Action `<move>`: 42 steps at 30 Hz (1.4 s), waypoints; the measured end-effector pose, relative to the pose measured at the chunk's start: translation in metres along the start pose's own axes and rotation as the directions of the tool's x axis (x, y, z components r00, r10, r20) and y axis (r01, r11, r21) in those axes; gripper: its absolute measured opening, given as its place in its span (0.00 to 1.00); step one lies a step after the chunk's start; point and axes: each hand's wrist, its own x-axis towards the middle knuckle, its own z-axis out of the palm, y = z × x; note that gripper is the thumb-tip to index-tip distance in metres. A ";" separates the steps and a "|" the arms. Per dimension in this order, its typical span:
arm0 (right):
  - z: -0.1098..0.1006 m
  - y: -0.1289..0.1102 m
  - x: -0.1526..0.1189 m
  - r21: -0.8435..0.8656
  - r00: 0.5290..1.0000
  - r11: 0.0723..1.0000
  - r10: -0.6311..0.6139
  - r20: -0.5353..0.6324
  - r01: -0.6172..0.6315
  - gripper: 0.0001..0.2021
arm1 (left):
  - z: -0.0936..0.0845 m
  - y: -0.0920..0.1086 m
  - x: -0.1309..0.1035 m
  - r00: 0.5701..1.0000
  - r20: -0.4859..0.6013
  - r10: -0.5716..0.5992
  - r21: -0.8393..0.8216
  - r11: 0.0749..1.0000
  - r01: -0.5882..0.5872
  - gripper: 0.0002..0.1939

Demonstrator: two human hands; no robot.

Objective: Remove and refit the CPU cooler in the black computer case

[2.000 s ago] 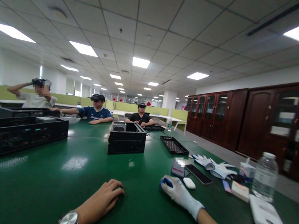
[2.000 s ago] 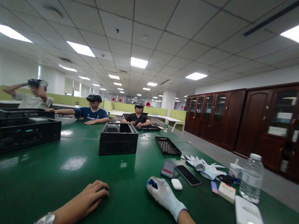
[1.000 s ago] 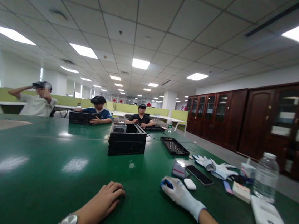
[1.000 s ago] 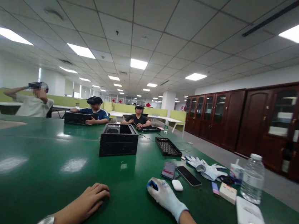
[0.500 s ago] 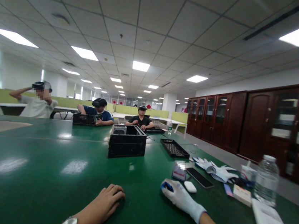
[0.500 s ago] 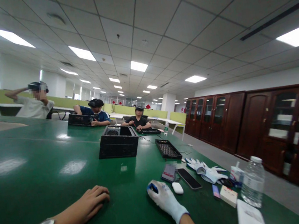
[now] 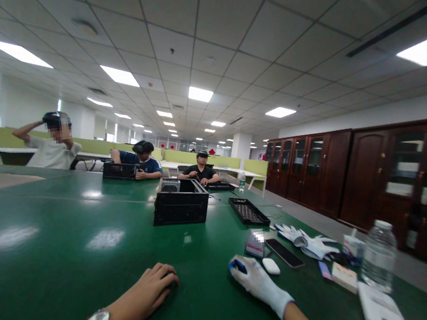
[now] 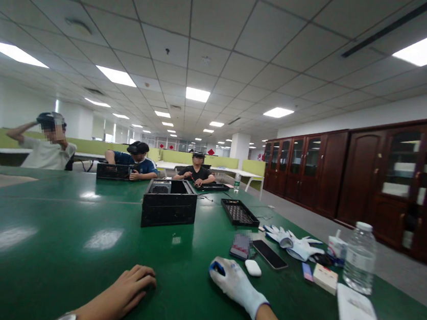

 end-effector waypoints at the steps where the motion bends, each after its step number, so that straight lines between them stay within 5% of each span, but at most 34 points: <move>1: 0.001 0.000 0.000 -0.011 1.000 1.000 0.004 0.002 -0.004 0.16 | 0.000 0.000 0.000 1.000 0.001 -0.001 -0.001 1.000 0.001 0.19; 6: 0.005 0.002 0.003 -0.072 0.999 0.996 0.045 -0.006 -0.046 0.18 | 0.001 -0.001 0.001 1.000 0.003 -0.001 0.012 1.000 0.001 0.18; 11: 0.011 0.011 0.003 -0.232 0.989 0.961 -0.140 0.048 0.147 0.20 | -0.003 0.004 0.000 1.000 0.018 -0.007 0.018 1.000 0.006 0.18; 15: 0.013 0.016 0.002 -0.306 0.984 0.935 -0.171 0.059 0.181 0.22 | -0.005 0.006 0.000 0.999 0.030 -0.017 0.025 1.000 0.016 0.19; 25: -0.004 -0.007 0.002 -0.072 0.998 0.996 -0.059 0.010 0.060 0.14 | 0.001 -0.001 0.001 1.000 -0.019 0.018 0.025 1.000 -0.017 0.18; 42: 0.012 0.013 0.003 -0.239 0.989 0.961 -0.126 0.074 0.140 0.21 | -0.004 0.005 0.000 1.000 -0.011 0.012 -0.001 1.000 -0.012 0.18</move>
